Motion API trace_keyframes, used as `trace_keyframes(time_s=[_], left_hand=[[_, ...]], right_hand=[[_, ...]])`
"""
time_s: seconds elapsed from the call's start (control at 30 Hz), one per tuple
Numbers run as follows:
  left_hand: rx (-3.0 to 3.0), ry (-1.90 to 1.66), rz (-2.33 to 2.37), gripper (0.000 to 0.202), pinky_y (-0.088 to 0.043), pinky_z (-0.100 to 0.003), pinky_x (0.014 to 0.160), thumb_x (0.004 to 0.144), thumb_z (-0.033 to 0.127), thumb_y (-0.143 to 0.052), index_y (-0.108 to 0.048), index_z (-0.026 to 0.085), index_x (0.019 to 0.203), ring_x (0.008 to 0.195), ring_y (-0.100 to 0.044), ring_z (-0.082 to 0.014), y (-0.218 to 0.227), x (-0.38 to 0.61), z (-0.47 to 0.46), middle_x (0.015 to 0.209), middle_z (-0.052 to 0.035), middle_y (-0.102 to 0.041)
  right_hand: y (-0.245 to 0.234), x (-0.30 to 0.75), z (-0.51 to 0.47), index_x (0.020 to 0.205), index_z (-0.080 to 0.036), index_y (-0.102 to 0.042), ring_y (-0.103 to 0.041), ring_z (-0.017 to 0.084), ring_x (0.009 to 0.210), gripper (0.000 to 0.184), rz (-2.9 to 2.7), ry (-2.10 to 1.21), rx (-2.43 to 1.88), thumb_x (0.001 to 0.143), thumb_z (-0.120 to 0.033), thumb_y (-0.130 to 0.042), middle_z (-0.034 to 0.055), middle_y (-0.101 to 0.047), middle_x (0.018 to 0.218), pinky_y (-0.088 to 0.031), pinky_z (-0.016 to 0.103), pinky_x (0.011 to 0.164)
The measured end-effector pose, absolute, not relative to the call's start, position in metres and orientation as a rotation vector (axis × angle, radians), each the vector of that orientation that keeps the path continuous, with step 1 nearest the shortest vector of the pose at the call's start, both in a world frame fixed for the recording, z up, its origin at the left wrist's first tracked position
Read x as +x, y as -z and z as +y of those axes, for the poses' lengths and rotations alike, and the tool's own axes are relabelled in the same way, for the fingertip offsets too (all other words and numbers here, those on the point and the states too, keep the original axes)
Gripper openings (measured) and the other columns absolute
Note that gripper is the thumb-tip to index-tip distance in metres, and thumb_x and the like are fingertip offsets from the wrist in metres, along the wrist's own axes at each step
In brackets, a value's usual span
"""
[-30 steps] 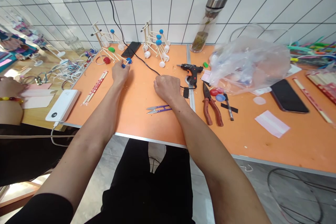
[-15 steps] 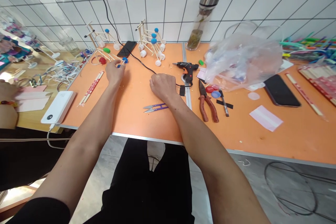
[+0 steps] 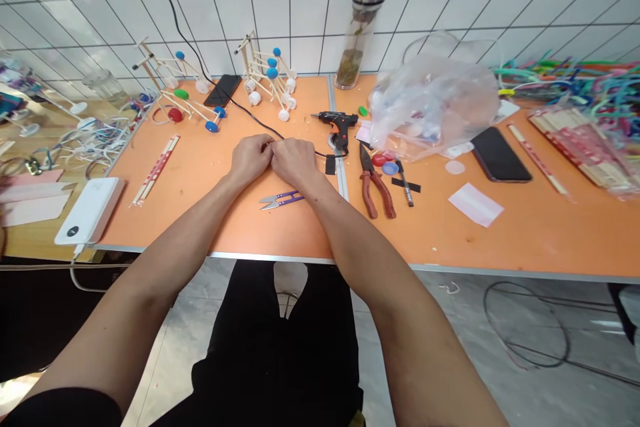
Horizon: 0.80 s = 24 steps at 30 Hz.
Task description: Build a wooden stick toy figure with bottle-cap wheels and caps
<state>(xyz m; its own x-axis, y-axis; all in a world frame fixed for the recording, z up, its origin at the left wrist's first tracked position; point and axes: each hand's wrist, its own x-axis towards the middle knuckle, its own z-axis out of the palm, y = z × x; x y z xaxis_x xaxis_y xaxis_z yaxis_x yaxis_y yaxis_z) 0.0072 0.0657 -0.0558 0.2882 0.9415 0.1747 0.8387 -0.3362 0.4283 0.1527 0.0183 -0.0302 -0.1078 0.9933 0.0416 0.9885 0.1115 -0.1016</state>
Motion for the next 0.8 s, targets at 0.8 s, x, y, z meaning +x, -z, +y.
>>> trace_keyframes(time_s=[0.8], left_hand=[[2.302, -0.508, 1.689, 0.036, -0.049, -0.046, 0.089, 0.122, 0.030, -0.059, -0.095, 0.028, 0.126, 0.135, -0.088, -0.0412, 0.061, 0.007, 0.073, 0.136, -0.0117, -0.098]], right_hand=[[-0.021, 0.182, 0.007, 0.145, -0.020, -0.093, -0.085, 0.046, 0.142, 0.037, -2.086, -0.135, -2.052, 0.123, -0.025, -0.063, 0.0222, -0.092, 0.149, -0.064, 0.053, 0.115]])
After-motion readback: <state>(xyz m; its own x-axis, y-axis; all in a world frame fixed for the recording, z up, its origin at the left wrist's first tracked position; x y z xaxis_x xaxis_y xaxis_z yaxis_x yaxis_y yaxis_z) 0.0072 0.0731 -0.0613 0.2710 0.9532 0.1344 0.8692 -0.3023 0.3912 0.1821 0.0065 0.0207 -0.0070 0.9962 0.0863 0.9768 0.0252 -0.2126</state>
